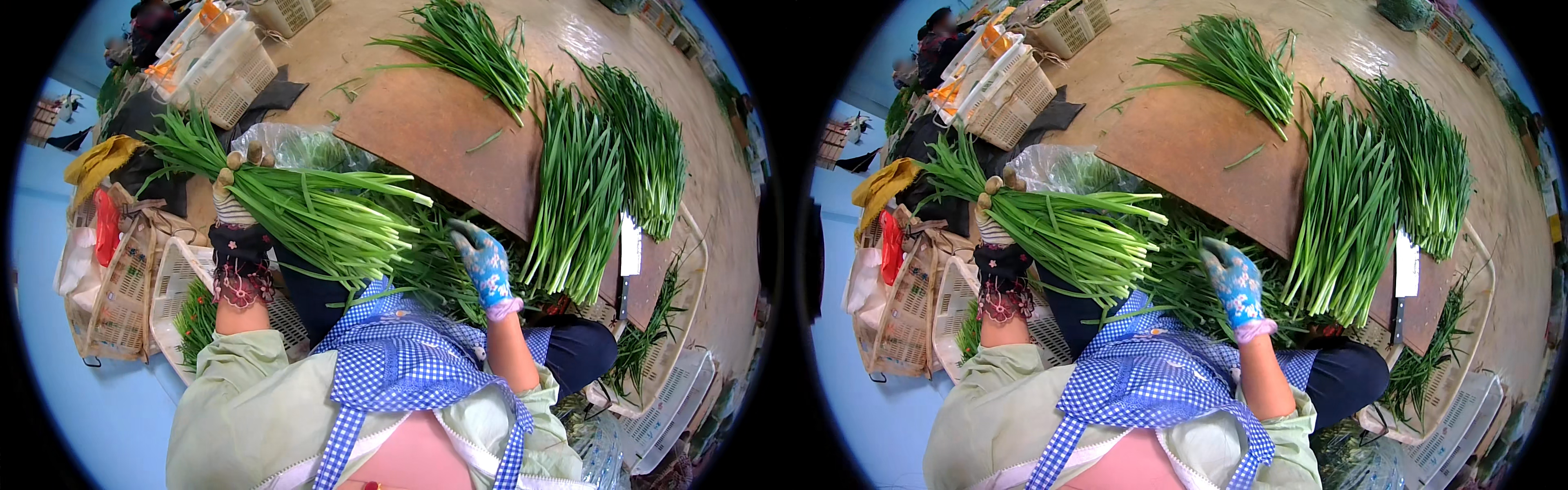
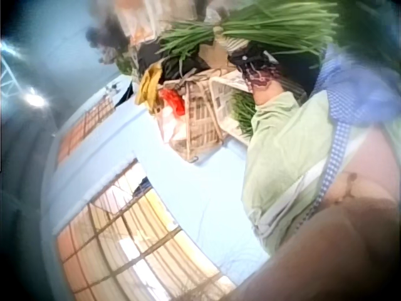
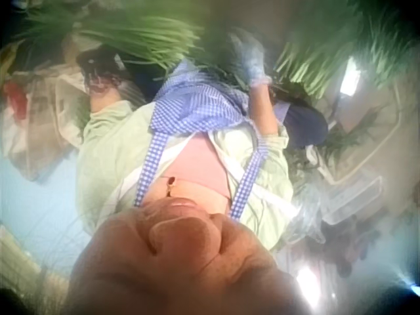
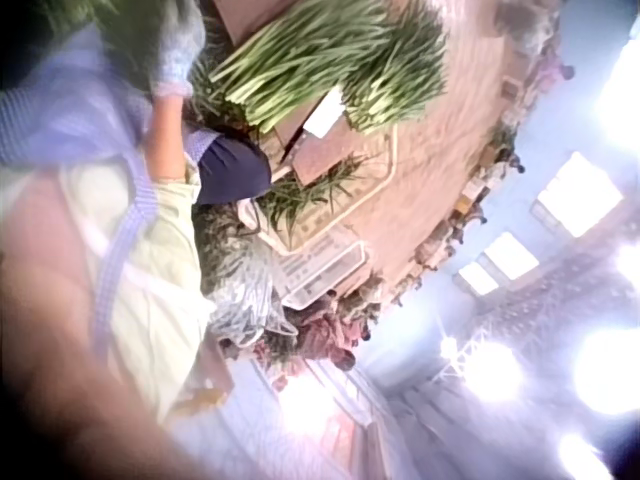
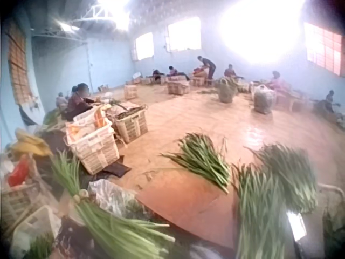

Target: The person sits on the floor and trims the root ends of green onions using a knife on a cutting board. They gather the trimmed onions into bundles and place them on the floor beside them.

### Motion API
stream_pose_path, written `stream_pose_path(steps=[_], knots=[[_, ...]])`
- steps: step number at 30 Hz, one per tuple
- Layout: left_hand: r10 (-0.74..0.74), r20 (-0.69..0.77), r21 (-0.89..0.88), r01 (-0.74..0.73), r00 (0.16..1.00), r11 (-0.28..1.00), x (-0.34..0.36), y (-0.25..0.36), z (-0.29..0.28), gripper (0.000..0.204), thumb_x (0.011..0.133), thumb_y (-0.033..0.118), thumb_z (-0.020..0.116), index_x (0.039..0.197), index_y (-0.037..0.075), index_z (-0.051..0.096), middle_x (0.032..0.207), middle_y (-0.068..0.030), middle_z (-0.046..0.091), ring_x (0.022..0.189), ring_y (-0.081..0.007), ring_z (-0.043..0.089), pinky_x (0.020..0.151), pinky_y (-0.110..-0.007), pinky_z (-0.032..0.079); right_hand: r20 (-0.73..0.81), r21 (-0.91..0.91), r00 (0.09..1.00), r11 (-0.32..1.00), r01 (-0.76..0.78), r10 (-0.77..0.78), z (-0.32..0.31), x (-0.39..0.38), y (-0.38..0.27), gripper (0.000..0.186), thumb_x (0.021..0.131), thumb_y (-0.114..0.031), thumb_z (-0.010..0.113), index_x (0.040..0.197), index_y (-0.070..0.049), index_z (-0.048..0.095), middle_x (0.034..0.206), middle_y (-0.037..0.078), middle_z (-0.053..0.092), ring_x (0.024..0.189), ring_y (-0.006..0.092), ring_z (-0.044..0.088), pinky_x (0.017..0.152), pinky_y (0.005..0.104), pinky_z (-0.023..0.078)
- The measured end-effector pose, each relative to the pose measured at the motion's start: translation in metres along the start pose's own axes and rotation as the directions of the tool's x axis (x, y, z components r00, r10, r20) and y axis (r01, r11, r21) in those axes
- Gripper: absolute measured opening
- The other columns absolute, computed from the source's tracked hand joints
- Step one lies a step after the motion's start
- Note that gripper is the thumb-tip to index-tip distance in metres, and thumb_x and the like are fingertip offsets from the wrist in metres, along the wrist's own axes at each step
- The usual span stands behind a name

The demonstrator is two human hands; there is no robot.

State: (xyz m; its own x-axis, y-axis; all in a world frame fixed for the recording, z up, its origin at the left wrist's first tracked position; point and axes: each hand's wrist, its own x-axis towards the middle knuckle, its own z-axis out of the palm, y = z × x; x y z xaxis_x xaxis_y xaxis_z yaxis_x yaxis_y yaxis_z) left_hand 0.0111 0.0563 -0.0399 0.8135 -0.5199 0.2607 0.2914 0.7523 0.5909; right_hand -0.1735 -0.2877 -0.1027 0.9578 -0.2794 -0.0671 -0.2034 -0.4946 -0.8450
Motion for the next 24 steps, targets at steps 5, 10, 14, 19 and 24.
stream_pose_path(steps=[5, 10, 14, 19, 24], knots=[[-0.093, 0.066, 0.023, 0.092, 0.993, 0.996, 0.012, -0.006, 0.007, 0.017, 0.084, 0.026, 0.063, 0.096, 0.015, 0.058, 0.127, -0.0059, 0.049, 0.112, -0.0274, 0.05, 0.096, -0.051, 0.041, 0.558, 0.522, 0.821, 0.82, -0.234, -0.121, 0.009, 0.03, -0.054, 0.031, 0.086, -0.021, 0.056, 0.107, 0.001, 0.061, 0.092, 0.009, 0.066, 0.082, 0.014, 0.058, 0.077, 0.0283, 0.046], [-0.12, 0.052, 0.015, 0.119, 0.991, 0.993, 0.009, -0.019, 0.019, 0.019, 0.082, 0.024, 0.064, 0.096, 0.013, 0.058, 0.127, -0.0083, 0.049, 0.113, -0.0297, 0.049, 0.099, -0.053, 0.038, 0.36, 0.467, 0.932, 0.874, -0.136, -0.048, 0.024, 0.024, -0.045, 0.025, 0.081, -0.014, 0.064, 0.102, 0.001, 0.062, 0.091, 0.006, 0.066, 0.079, 0.0105, 0.059, 0.073, 0.026, 0.048], [-0.144, 0.041, -0.032, 0.146, 0.989, 0.989, 0.003, -0.031, 0.021, 0.018, 0.08, 0.018, 0.064, 0.096, 0.012, 0.059, 0.129, -0.0118, 0.048, 0.116, -0.0345, 0.047, 0.098, -0.056, 0.038, 0.138, 0.222, 0.99, 0.975, -0.012, -0.019, 0.029, 0.012, -0.04, 0.016, 0.078, -0.013, 0.064, 0.093, -0.006, 0.065, 0.078, 0.012, 0.067, 0.07, 0.0211, 0.065, 0.064, 0.0314, 0.049], [-0.15, 0.002, -0.077, 0.149, 0.989, 0.986, 0.005, -0.04, 0.027, 0.015, 0.081, 0.016, 0.062, 0.095, 0.011, 0.059, 0.126, -0.0136, 0.05, 0.113, -0.0351, 0.05, 0.095, -0.058, 0.04, -0.056, -0.193, 0.992, 0.977, 0.097, -0.109, 0.037, 0.006, -0.023, 0.016, 0.076, -0.019, 0.066, 0.09, -0.011, 0.063, 0.07, 0.013, 0.064, 0.064, 0.032, 0.063, 0.057, 0.0385, 0.05], [-0.052, -0.267, 0.001, 0.055, 0.962, 0.999, 0.005, -0.012, 0.012, 0.009, 0.081, 0.016, 0.061, 0.089, 0.012, 0.06, 0.123, -0.0113, 0.052, 0.106, -0.0328, 0.053, 0.092, -0.056, 0.042, 0.178, -0.674, 0.983, 0.733, 0.089, 0.045, 0.005, -0.004, 0.015, 0.016, 0.081, -0.022, 0.055, 0.085, -0.008, 0.062, 0.071, 0.013, 0.065, 0.064, 0.0284, 0.063, 0.058, 0.0411, 0.05]])
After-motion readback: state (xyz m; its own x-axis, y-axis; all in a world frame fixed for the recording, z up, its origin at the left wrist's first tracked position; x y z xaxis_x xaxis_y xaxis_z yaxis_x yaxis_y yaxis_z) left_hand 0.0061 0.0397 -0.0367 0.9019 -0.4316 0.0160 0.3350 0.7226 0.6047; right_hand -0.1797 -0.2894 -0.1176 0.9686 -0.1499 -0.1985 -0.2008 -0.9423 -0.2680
